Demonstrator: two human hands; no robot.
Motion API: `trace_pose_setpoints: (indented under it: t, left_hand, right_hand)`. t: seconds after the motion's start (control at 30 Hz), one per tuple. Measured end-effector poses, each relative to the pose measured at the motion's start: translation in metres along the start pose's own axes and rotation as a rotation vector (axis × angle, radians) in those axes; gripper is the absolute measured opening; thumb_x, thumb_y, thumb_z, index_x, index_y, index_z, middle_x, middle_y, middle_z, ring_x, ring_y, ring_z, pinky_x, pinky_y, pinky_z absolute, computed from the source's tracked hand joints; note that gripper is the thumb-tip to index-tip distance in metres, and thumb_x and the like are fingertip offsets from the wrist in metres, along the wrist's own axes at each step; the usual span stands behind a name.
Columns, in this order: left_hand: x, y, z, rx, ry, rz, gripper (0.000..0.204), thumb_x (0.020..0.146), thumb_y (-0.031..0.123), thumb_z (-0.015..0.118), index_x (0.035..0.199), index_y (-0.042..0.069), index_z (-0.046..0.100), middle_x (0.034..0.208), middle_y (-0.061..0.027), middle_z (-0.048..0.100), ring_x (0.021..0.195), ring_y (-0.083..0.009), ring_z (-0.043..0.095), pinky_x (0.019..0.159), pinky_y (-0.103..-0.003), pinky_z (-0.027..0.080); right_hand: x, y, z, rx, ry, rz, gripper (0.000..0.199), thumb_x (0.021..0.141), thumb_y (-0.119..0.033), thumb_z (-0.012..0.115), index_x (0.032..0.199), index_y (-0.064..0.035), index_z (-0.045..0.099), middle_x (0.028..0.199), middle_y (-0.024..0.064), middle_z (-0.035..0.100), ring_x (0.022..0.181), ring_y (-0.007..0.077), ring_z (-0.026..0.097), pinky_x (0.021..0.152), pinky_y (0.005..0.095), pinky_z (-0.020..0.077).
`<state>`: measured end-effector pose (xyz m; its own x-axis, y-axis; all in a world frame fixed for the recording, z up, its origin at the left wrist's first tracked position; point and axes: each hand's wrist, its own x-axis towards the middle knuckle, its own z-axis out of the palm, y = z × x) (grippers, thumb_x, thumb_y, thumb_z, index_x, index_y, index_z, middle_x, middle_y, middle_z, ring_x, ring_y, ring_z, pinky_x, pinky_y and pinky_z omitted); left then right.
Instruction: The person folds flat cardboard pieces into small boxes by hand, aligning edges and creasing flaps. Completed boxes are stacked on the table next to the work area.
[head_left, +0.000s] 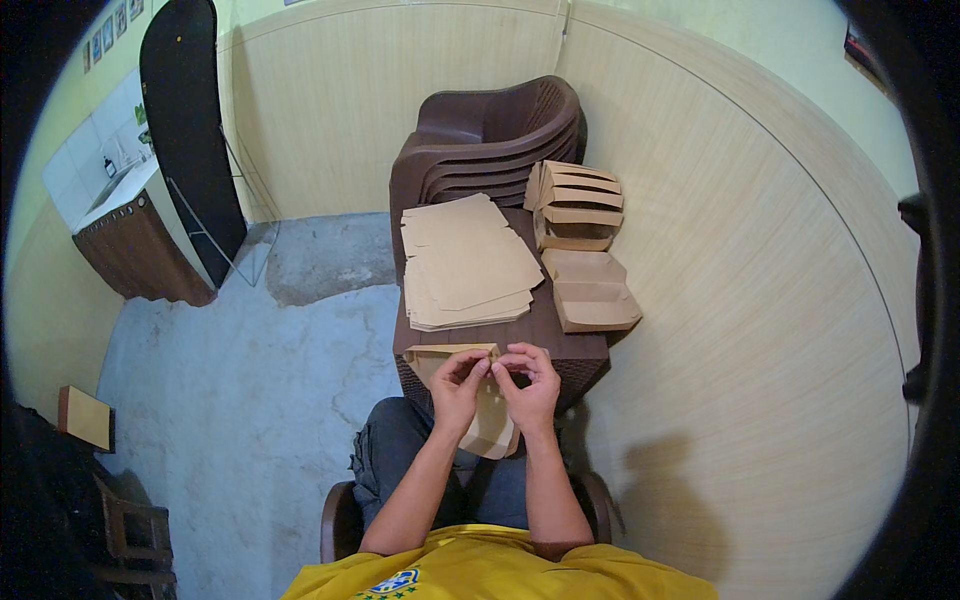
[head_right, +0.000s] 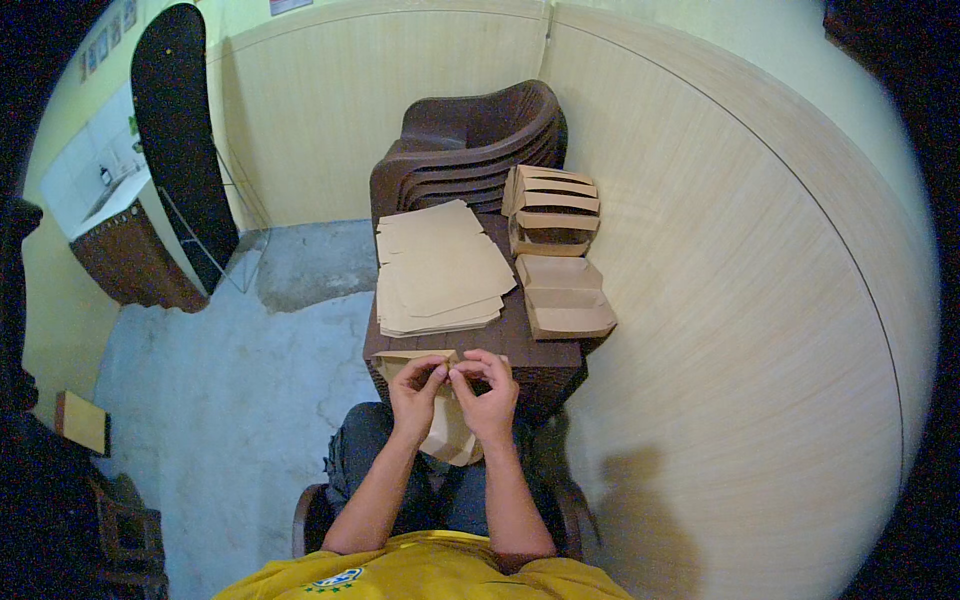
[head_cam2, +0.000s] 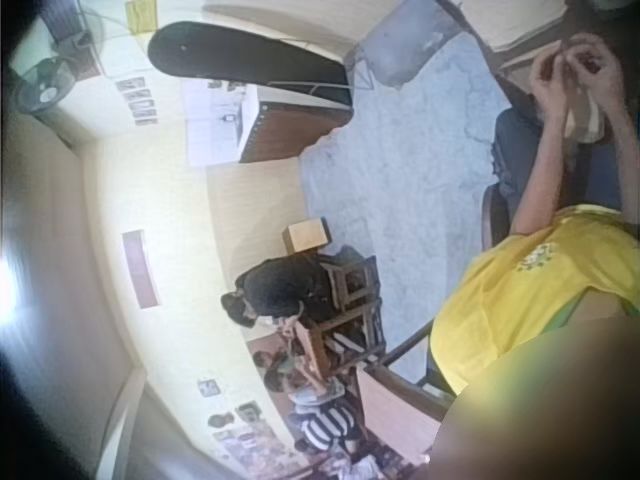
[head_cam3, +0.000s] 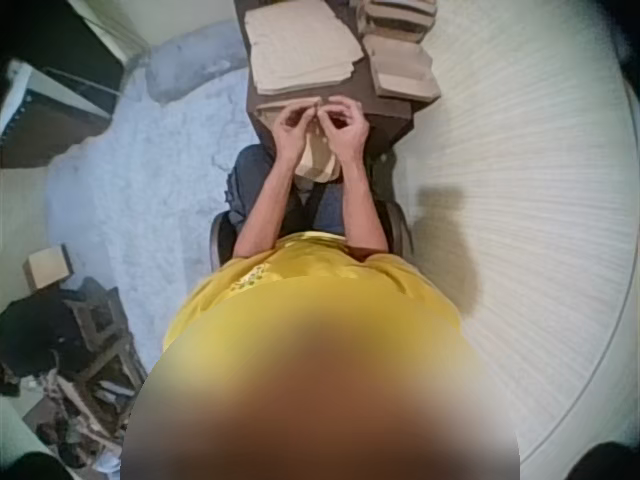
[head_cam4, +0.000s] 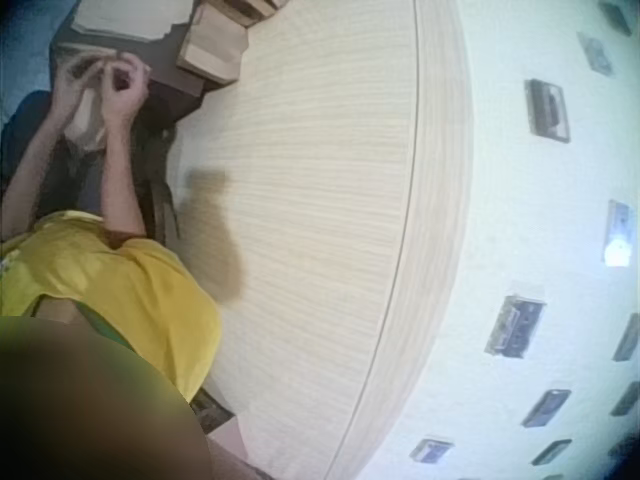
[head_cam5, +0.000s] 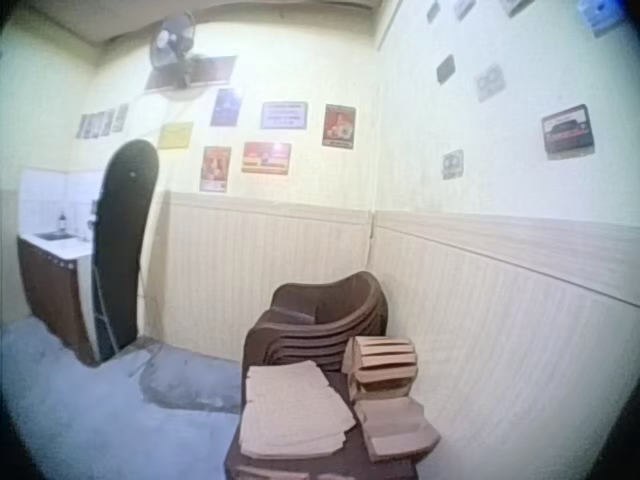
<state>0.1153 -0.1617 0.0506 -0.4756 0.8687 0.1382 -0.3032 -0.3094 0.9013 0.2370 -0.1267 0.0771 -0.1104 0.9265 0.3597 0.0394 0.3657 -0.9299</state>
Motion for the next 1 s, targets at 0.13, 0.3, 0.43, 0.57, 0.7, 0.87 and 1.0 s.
trace_pose_setpoints:
  t: [0.13, 0.3, 0.43, 0.57, 0.7, 0.87, 1.0]
  left_hand:
    - [-0.001, -0.01, 0.001, -0.121, 0.039, -0.036, 0.035, 0.101, -0.002, 0.073, 0.135, 0.002, 0.065, 0.115, -0.0088, 0.075, 0.103, -0.0141, 0.07, 0.091, -0.028, 0.057]
    - [-0.007, -0.024, 0.01, -0.291, 0.169, -0.031, 0.044, 0.102, -0.002, 0.072, 0.142, 0.006, 0.056, 0.114, -0.0095, 0.073, 0.1, -0.0134, 0.07, 0.089, -0.027, 0.056]
    - [-0.006, -0.024, 0.006, -0.337, 0.132, -0.216, 0.028, 0.103, 0.001, 0.072, 0.13, 0.003, 0.065, 0.11, -0.0065, 0.073, 0.098, -0.0118, 0.069, 0.087, -0.026, 0.056]
    - [-0.004, -0.019, 0.005, -0.247, 0.109, -0.196, 0.015, 0.104, 0.003, 0.073, 0.118, 0.0, 0.072, 0.107, -0.0036, 0.073, 0.097, -0.0109, 0.067, 0.086, -0.026, 0.056]
    - [-0.004, -0.014, 0.01, -0.234, 0.121, -0.184, 0.015, 0.102, 0.003, 0.074, 0.117, 0.0, 0.073, 0.108, -0.0039, 0.072, 0.097, -0.0109, 0.067, 0.085, -0.026, 0.056]
    - [-0.005, -0.014, 0.013, -0.255, 0.146, -0.181, 0.015, 0.104, 0.005, 0.072, 0.119, 0.001, 0.07, 0.11, -0.0056, 0.07, 0.094, -0.0131, 0.068, 0.078, -0.026, 0.057]
    - [-0.006, -0.014, 0.014, -0.257, 0.164, -0.188, 0.016, 0.105, 0.005, 0.07, 0.12, 0.0, 0.069, 0.11, -0.0058, 0.07, 0.098, -0.0141, 0.068, 0.079, -0.028, 0.058]
  right_hand:
    - [-0.001, 0.005, -0.001, 0.029, -0.028, 0.036, 0.031, 0.091, 0.004, 0.084, 0.119, 0.0019, 0.068, 0.106, 0.007, 0.075, 0.096, 0.013, 0.072, 0.09, 0.0294, 0.0596]
    - [-0.006, 0.008, 0.009, 0.201, 0.014, 0.099, 0.019, 0.092, 0.0, 0.084, 0.109, 0.003, 0.076, 0.111, 0.0111, 0.074, 0.103, 0.0188, 0.073, 0.091, 0.0316, 0.0608]
    - [-0.009, 0.006, 0.014, 0.114, 0.057, 0.015, 0.016, 0.092, -0.004, 0.084, 0.106, 0.0008, 0.08, 0.112, 0.0119, 0.072, 0.105, 0.0198, 0.071, 0.091, 0.0324, 0.0593]
    - [-0.009, -0.001, 0.014, -0.134, 0.103, -0.178, 0.014, 0.094, 0.0, 0.08, 0.108, 0.0022, 0.079, 0.113, 0.0097, 0.067, 0.105, 0.0181, 0.067, 0.091, 0.0313, 0.0584]
    - [-0.005, -0.012, 0.014, -0.171, 0.085, -0.208, 0.015, 0.092, -0.006, 0.082, 0.106, -0.003, 0.082, 0.11, 0.0116, 0.067, 0.102, 0.0248, 0.067, 0.09, 0.0356, 0.0554]
    - [-0.005, -0.021, 0.015, -0.207, 0.065, -0.256, 0.016, 0.092, -0.005, 0.082, 0.108, -0.0018, 0.082, 0.114, 0.0137, 0.069, 0.102, 0.0259, 0.07, 0.09, 0.0368, 0.0574]
    - [-0.007, -0.02, 0.015, -0.174, 0.013, -0.24, 0.021, 0.092, 0.0, 0.078, 0.113, -0.0023, 0.082, 0.118, 0.014, 0.07, 0.105, 0.0245, 0.071, 0.092, 0.0362, 0.0587]
